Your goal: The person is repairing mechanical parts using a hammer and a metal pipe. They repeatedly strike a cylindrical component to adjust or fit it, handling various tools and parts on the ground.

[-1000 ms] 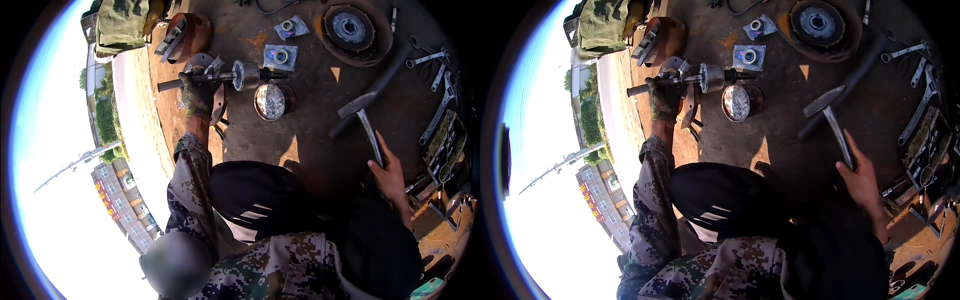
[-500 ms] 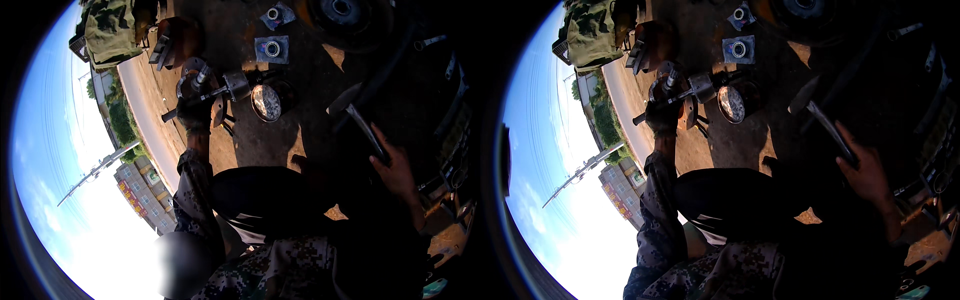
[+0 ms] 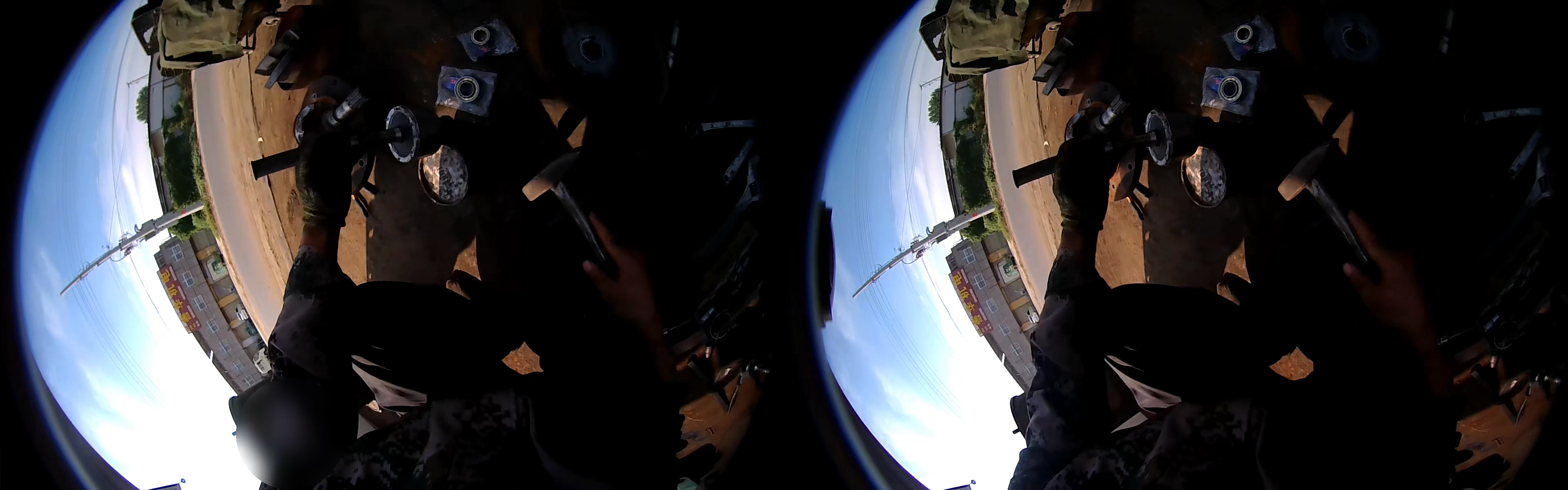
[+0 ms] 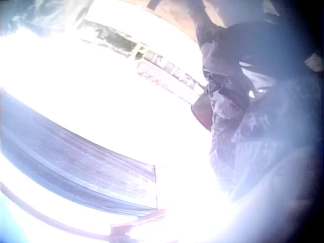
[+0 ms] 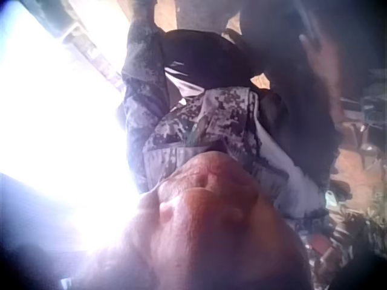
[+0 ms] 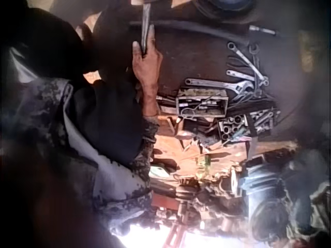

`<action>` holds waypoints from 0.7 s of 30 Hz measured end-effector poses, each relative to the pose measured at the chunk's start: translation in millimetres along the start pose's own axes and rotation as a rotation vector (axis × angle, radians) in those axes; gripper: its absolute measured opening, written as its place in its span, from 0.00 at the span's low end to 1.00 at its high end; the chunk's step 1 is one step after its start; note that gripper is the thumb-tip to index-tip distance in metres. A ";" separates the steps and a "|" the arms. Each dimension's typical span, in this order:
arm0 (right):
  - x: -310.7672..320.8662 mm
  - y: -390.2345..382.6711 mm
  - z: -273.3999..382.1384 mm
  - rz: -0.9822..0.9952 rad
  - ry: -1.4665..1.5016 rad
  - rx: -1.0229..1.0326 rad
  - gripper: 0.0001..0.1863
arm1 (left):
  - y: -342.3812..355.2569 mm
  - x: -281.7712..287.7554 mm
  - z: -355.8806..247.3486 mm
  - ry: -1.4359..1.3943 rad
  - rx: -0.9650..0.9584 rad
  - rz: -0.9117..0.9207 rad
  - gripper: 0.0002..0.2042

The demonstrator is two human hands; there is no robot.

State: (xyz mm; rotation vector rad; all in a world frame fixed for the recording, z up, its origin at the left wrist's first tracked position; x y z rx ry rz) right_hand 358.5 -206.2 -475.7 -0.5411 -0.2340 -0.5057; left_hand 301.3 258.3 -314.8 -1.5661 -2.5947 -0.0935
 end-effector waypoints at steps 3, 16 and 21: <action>8.6 -9.2 21.1 0.061 -0.007 -0.026 0.38 | -2.6 3.4 -12.8 0.157 -0.127 0.059 0.10; 135.5 -27.3 302.2 -0.297 -0.471 0.527 0.29 | 7.4 -59.5 -24.9 -0.163 -0.088 0.121 0.13; 137.3 -5.3 392.4 -0.338 -0.734 0.537 0.29 | 34.1 -97.9 6.2 -0.196 -0.037 0.076 0.11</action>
Point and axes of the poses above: each hand's wrist, its own y-axis towards the middle knuckle, its own x-axis out of the back of the hand, z = x × y, the point moved 6 cm from there along y, towards the middle knuckle, and after that the axes turned 15 degrees about -y, right-handed, at the moved point
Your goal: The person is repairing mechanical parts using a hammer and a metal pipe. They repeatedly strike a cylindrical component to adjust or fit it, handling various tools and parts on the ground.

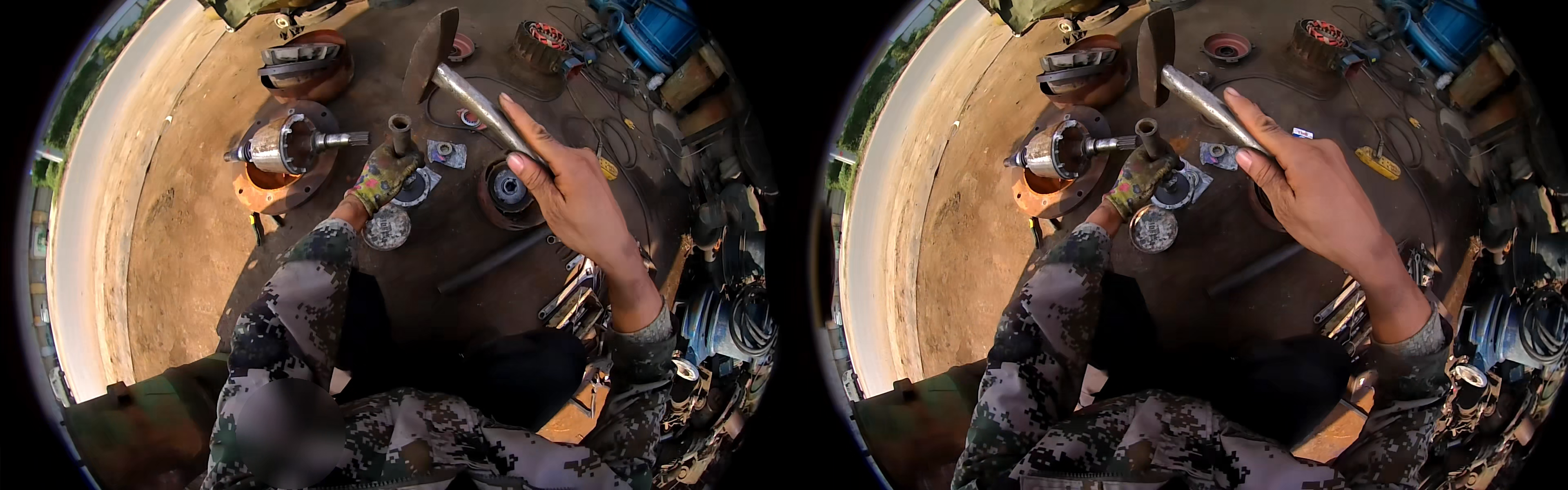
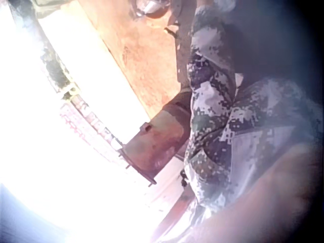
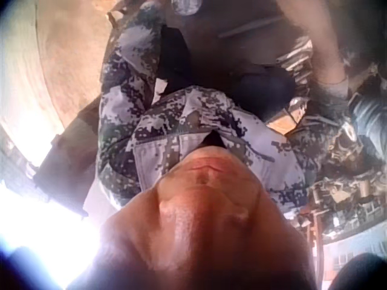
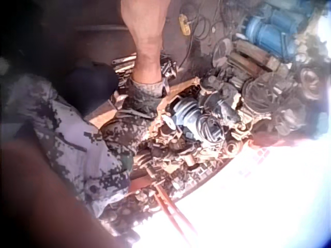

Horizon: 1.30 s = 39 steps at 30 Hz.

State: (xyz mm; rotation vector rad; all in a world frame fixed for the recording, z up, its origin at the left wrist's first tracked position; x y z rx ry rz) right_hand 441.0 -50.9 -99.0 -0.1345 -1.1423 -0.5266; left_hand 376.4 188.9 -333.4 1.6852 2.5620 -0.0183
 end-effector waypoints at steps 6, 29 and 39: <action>-10.9 33.6 29.2 0.135 -0.182 0.037 0.28 | -9.2 9.1 -20.0 0.042 0.090 -0.046 0.11; -20.6 16.2 22.1 0.056 -0.226 -0.088 0.32 | -7.0 -8.6 -23.3 0.148 0.050 -0.007 0.21; -3.3 24.2 46.7 -0.153 -0.353 0.048 0.34 | -0.6 -2.0 -32.3 0.120 0.001 -0.063 0.16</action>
Point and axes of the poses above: each hand's wrist, its own y-axis towards the middle knuckle, its own x-axis out of the back of the hand, z = x × y, the point moved 6 cm from there along y, towards the middle knuckle, and after that the axes turned 15 degrees about -y, right-handed, at the moved point
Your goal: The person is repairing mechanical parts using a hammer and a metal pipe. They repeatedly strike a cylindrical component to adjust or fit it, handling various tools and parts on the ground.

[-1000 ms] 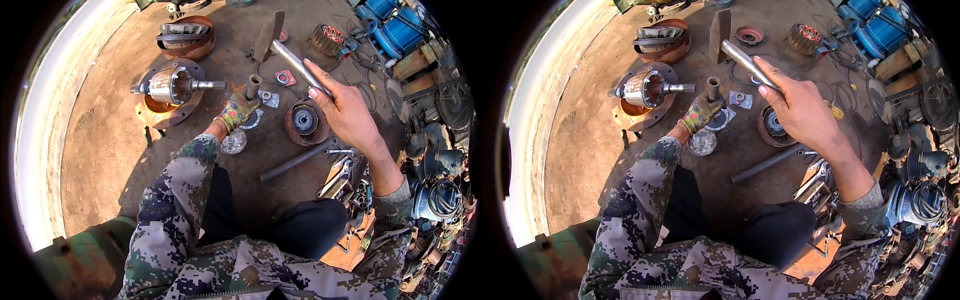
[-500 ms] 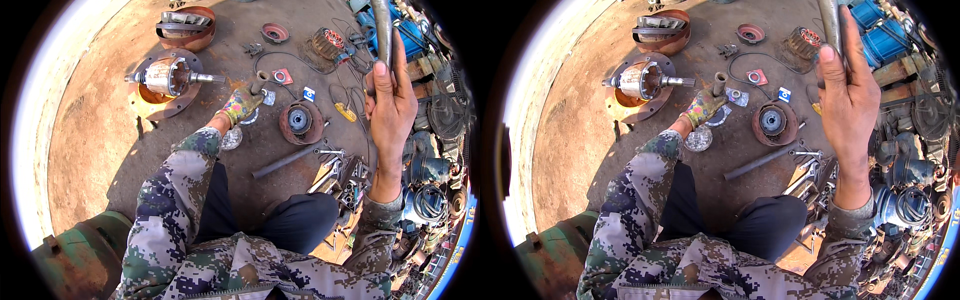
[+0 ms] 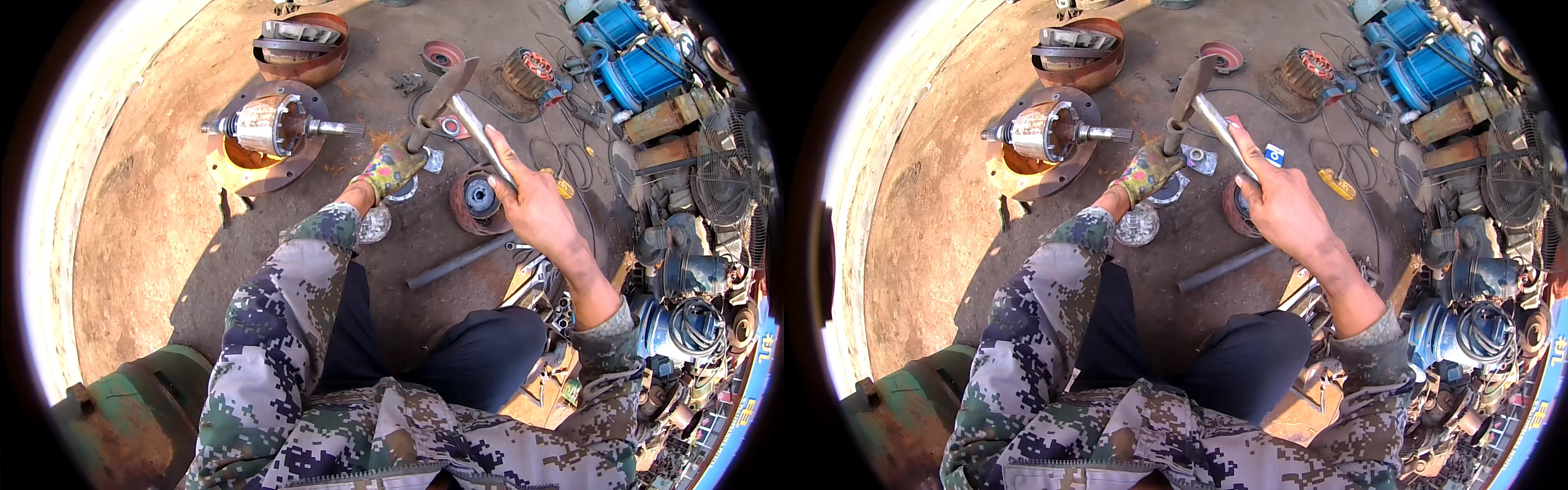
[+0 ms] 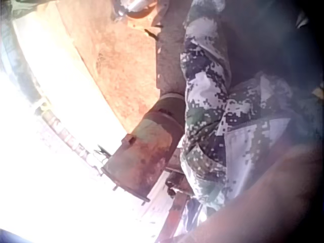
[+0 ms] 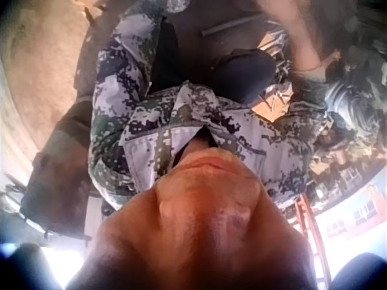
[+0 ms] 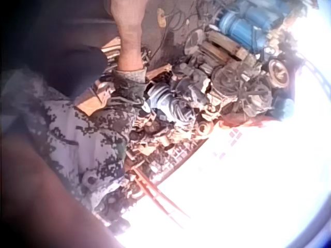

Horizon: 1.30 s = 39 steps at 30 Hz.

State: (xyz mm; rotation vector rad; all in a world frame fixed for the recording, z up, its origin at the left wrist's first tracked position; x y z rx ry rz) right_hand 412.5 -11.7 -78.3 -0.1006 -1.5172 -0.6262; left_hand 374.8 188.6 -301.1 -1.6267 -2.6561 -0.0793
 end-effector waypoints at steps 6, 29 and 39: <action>54.5 10.4 5.7 -0.187 0.340 -0.191 0.31 | -8.5 12.6 -1.3 0.129 0.044 0.003 0.22; 73.1 -8.8 8.0 -0.338 0.421 -0.245 0.33 | 1.1 7.0 16.2 0.126 0.049 -0.038 0.17; 49.4 0.8 -5.1 -0.087 0.373 -0.205 0.34 | -3.1 6.0 16.8 0.183 0.030 0.006 0.21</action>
Point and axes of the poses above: each hand's wrist, its own y-axis towards the middle knuckle, its own x-axis out of the back of the hand, z = x × y, the point moved 6 cm from there along y, towards the middle knuckle, and after that the axes turned 15 degrees about -y, right-handed, at the moved point
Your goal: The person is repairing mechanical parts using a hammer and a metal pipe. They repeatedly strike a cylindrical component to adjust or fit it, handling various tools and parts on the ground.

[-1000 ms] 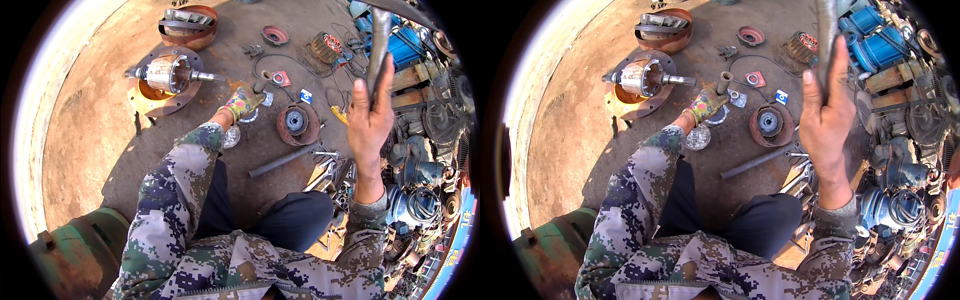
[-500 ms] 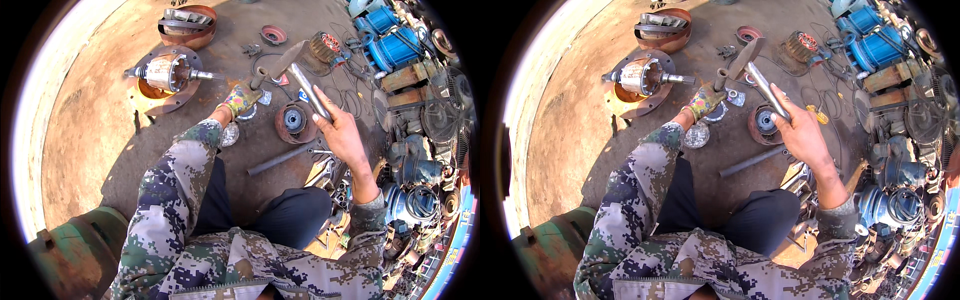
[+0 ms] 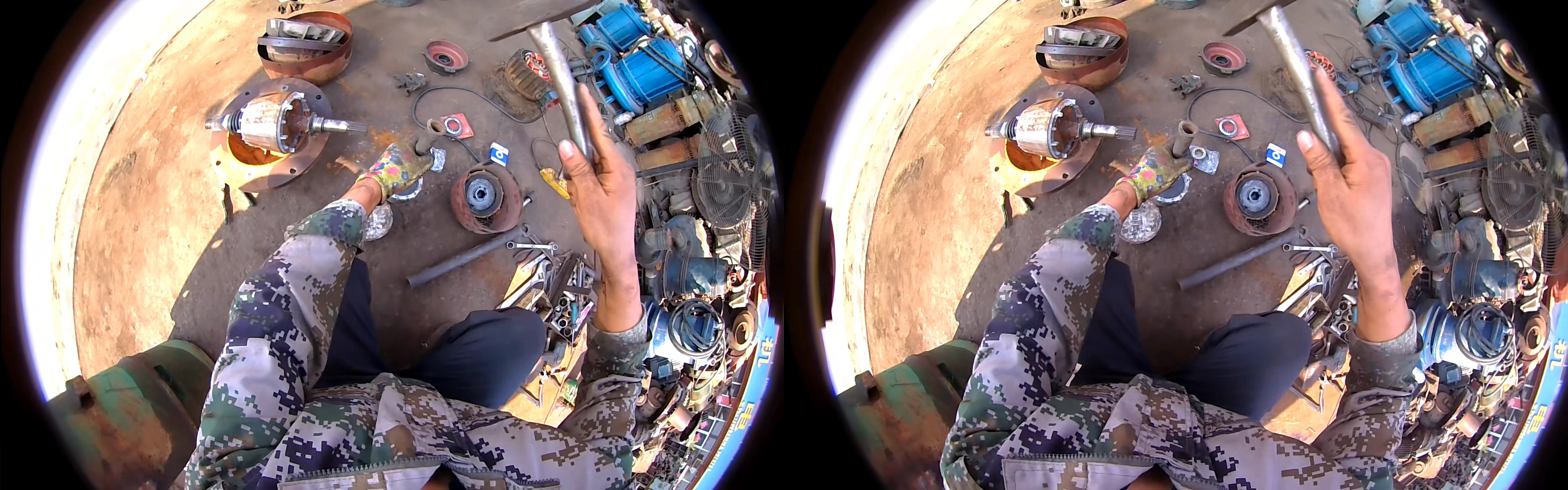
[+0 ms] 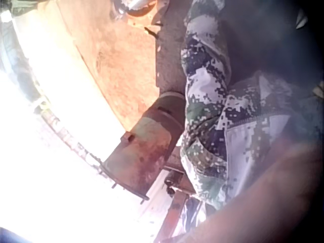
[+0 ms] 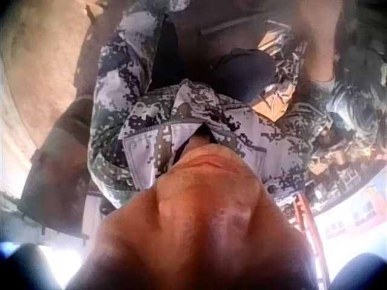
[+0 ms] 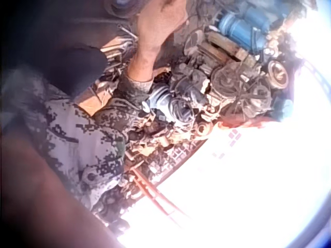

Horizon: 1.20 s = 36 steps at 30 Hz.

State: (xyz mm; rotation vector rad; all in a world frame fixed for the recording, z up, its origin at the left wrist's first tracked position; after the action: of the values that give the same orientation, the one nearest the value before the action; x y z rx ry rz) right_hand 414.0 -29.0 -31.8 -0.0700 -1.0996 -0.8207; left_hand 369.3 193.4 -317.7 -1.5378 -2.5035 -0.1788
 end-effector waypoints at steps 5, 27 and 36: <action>-37.5 -37.1 -28.4 -0.029 -0.303 0.138 0.40 | 1.3 -13.6 -18.3 -0.040 0.069 0.047 0.18; -220.9 -350.5 -226.3 0.358 0.667 -0.700 0.39 | -6.1 127.6 87.8 -1.005 0.236 -0.341 0.15; -239.6 -361.4 -236.6 0.409 0.704 -0.747 0.39 | -5.6 119.3 63.2 -0.801 0.162 -0.284 0.20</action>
State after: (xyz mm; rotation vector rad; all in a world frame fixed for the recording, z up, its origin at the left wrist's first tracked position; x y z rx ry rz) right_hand 322.9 -256.3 -460.8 -0.5688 -0.0685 -0.7538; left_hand 305.2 307.4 -351.7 -1.3497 -3.2099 0.7272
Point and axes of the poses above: each hand's wrist, its own y-axis towards the middle knuckle, its own x-axis out of the back of the hand, z = x × y, the point moved 6 cm from there along y, towards the middle knuckle, and after that the axes turned 15 degrees about -y, right-handed, at the moved point
